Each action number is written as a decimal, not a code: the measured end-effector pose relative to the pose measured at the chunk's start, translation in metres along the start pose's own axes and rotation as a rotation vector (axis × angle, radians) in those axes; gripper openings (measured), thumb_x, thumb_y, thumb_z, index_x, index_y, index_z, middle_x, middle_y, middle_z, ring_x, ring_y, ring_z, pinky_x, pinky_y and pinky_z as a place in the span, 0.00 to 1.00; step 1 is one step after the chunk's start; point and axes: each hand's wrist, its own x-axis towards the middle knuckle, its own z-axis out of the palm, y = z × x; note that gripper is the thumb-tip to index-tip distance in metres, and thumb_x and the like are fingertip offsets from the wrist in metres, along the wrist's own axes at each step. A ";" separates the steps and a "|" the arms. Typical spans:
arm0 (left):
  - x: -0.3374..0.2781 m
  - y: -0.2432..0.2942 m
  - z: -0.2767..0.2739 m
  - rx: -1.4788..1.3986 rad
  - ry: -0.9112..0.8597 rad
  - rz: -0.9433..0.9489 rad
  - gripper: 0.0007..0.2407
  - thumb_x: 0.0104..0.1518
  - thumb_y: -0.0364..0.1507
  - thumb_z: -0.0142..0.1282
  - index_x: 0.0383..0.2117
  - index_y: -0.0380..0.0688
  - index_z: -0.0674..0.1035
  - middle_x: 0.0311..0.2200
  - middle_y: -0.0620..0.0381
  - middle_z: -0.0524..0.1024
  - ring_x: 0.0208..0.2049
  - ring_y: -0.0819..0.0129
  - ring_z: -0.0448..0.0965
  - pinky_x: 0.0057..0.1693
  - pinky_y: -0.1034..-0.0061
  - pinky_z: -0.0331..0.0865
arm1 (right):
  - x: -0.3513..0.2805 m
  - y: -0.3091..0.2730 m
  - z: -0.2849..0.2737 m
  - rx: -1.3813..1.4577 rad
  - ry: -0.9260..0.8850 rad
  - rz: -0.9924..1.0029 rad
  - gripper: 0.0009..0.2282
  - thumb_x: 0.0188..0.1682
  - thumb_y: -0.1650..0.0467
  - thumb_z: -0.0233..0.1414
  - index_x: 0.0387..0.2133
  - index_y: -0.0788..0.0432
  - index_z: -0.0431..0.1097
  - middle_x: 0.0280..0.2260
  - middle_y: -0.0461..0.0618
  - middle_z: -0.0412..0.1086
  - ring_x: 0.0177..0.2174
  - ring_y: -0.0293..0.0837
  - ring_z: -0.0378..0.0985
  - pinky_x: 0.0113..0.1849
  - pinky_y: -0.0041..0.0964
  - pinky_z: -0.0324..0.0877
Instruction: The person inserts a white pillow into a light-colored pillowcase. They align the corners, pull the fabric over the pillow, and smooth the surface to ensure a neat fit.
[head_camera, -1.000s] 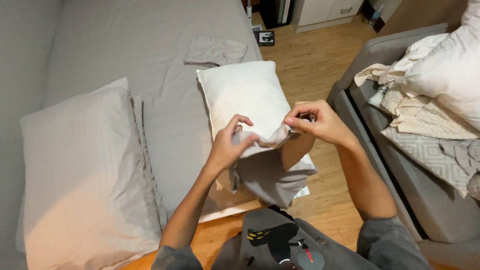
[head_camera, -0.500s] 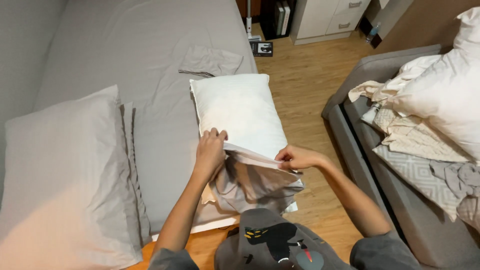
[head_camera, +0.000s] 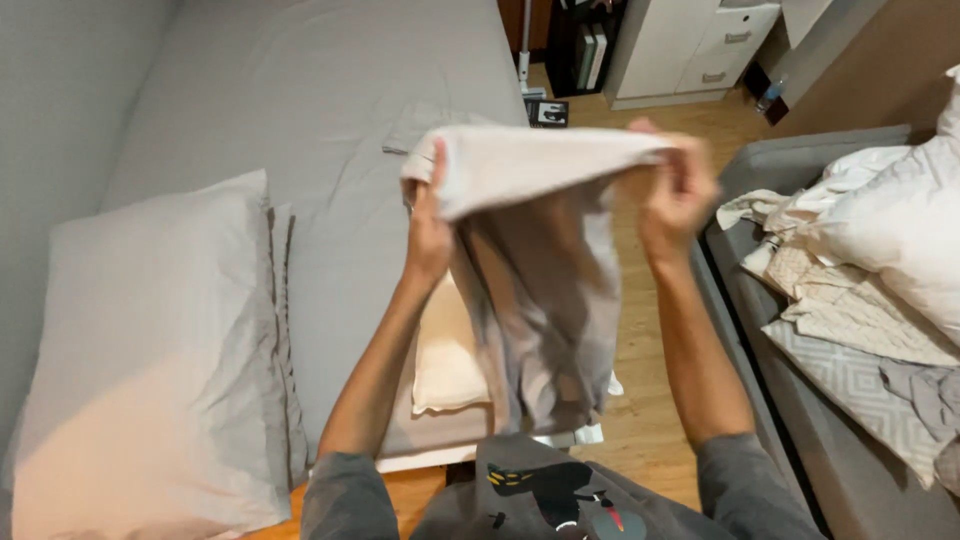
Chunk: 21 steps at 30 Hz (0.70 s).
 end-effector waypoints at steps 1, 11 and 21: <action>-0.001 0.004 -0.010 0.002 0.002 0.006 0.28 0.65 0.16 0.32 0.74 0.49 0.55 0.66 0.24 0.53 0.71 0.36 0.45 0.75 0.52 0.40 | 0.006 -0.018 -0.003 0.003 0.002 -0.005 0.09 0.59 0.80 0.44 0.41 0.62 0.73 0.42 0.59 0.76 0.45 0.52 0.77 0.51 0.42 0.67; -0.162 -0.062 -0.066 0.874 -0.459 -0.468 0.16 0.60 0.30 0.51 0.54 0.57 0.82 0.55 0.38 0.69 0.56 0.39 0.71 0.62 0.45 0.62 | -0.214 0.148 -0.030 -0.638 -0.932 0.403 0.08 0.42 0.72 0.56 0.33 0.47 0.78 0.29 0.50 0.78 0.35 0.55 0.80 0.43 0.49 0.70; -0.242 -0.172 -0.022 0.409 -0.288 -0.636 0.14 0.52 0.22 0.52 0.42 0.55 0.82 0.42 0.48 0.82 0.49 0.44 0.80 0.57 0.51 0.71 | -0.245 0.153 0.010 -0.204 -0.545 0.812 0.15 0.43 0.78 0.48 0.33 0.50 0.84 0.31 0.60 0.79 0.36 0.60 0.80 0.44 0.47 0.71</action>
